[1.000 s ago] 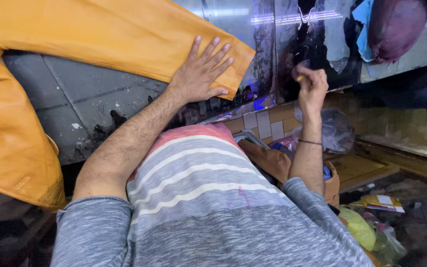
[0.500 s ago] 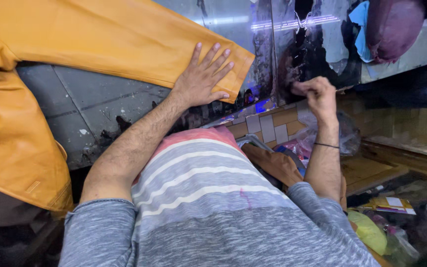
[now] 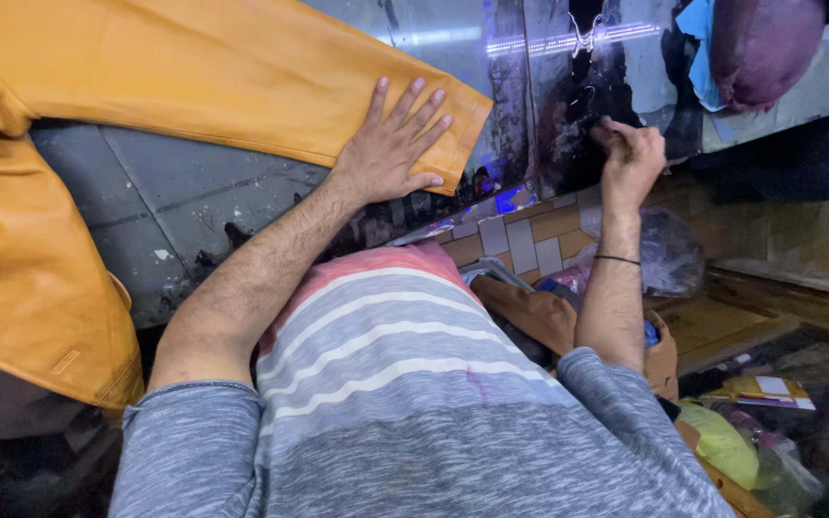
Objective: The person scrubs a mustard-yellow leather jacket with a small abrasive block, working over the sleeves, shoulders, and body. They repeatedly rub the surface, reposition the jacket, and continue scrubbing different sections throughout the clip.
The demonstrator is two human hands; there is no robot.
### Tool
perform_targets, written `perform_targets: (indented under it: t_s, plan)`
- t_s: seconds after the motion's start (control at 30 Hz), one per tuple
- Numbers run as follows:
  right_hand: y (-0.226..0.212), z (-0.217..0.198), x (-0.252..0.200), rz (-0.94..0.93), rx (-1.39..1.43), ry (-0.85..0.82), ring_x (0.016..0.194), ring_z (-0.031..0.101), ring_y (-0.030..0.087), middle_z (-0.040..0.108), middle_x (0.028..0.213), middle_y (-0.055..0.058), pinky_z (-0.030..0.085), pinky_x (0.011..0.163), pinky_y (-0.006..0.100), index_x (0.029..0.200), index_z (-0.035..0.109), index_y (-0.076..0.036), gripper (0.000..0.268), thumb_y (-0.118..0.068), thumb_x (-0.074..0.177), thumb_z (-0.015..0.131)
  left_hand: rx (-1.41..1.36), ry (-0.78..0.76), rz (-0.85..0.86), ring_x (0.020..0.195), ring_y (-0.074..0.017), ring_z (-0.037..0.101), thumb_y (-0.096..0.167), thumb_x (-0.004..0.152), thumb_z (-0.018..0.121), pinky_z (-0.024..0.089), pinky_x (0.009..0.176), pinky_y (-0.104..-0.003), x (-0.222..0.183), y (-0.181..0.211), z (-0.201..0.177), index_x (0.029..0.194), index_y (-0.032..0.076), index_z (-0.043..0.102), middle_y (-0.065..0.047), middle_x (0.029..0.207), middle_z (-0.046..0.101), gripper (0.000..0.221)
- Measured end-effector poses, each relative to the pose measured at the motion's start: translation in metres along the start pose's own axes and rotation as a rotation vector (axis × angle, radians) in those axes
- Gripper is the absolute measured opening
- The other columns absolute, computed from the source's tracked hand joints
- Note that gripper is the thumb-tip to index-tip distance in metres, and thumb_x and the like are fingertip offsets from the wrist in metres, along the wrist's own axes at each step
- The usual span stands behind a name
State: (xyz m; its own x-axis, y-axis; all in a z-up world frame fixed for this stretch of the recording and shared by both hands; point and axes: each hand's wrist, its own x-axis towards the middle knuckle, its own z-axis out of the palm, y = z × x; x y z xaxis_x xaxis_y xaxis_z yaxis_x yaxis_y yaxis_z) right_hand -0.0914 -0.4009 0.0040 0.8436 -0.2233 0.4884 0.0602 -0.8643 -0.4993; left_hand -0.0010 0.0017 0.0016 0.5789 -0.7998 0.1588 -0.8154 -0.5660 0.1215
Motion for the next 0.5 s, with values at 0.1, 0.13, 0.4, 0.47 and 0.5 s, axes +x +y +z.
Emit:
perform_targets:
  t_s: [0.1,0.13,0.4,0.47,0.5]
  plan:
    - [-0.008,0.0,-0.007,-0.156,0.091,-0.247,0.096,0.064,0.028,0.067,0.095,0.009,0.052,0.087,0.038,0.1,0.076,-0.005,0.032,0.018,0.08,0.067,-0.029,-0.02,0.029,0.161,-0.0348,0.006,0.077,0.098,0.042,-0.006,0.124,-0.065,0.0,0.0,-0.001,0.163,0.014,0.039,-0.013,0.174,0.02,0.091]
    - [-0.012,-0.005,-0.005,-0.124,0.148,-0.362,0.095,0.064,0.027,0.067,0.095,0.008,0.053,0.086,0.038,0.103,0.076,-0.006,0.034,0.016,0.079,0.065,-0.048,-0.029,0.039,0.161,-0.0343,0.006,0.077,0.098,0.041,-0.006,0.124,-0.064,0.002,-0.001,-0.002,0.163,0.014,0.038,-0.013,0.174,0.02,0.091]
    - [-0.024,-0.032,-0.007,-0.003,-0.054,0.054,0.09,0.062,0.032,0.064,0.099,0.012,0.05,0.079,0.043,0.118,0.076,-0.003,0.025,0.006,0.096,0.07,-0.05,-0.032,0.191,0.161,-0.0303,0.008,0.074,0.099,0.042,-0.004,0.128,-0.058,-0.006,0.0,-0.002,0.165,0.015,0.034,-0.009,0.175,0.019,0.09]
    - [-0.023,-0.004,-0.017,0.078,-0.034,-0.09,0.087,0.061,0.032,0.059,0.095,0.014,0.05,0.077,0.042,0.112,0.071,0.001,0.019,0.004,0.093,0.069,-0.045,-0.019,0.199,0.161,-0.0304,0.009,0.074,0.098,0.042,-0.004,0.127,-0.059,-0.005,-0.002,-0.002,0.165,0.015,0.034,-0.009,0.175,0.019,0.089]
    - [-0.02,0.006,-0.022,0.117,-0.027,-0.158,0.086,0.06,0.032,0.057,0.093,0.015,0.049,0.077,0.042,0.108,0.069,0.003,0.016,0.004,0.092,0.069,-0.05,0.001,0.199,0.161,-0.0307,0.009,0.074,0.099,0.042,-0.003,0.126,-0.06,-0.002,-0.003,-0.002,0.165,0.015,0.034,-0.009,0.174,0.019,0.089]
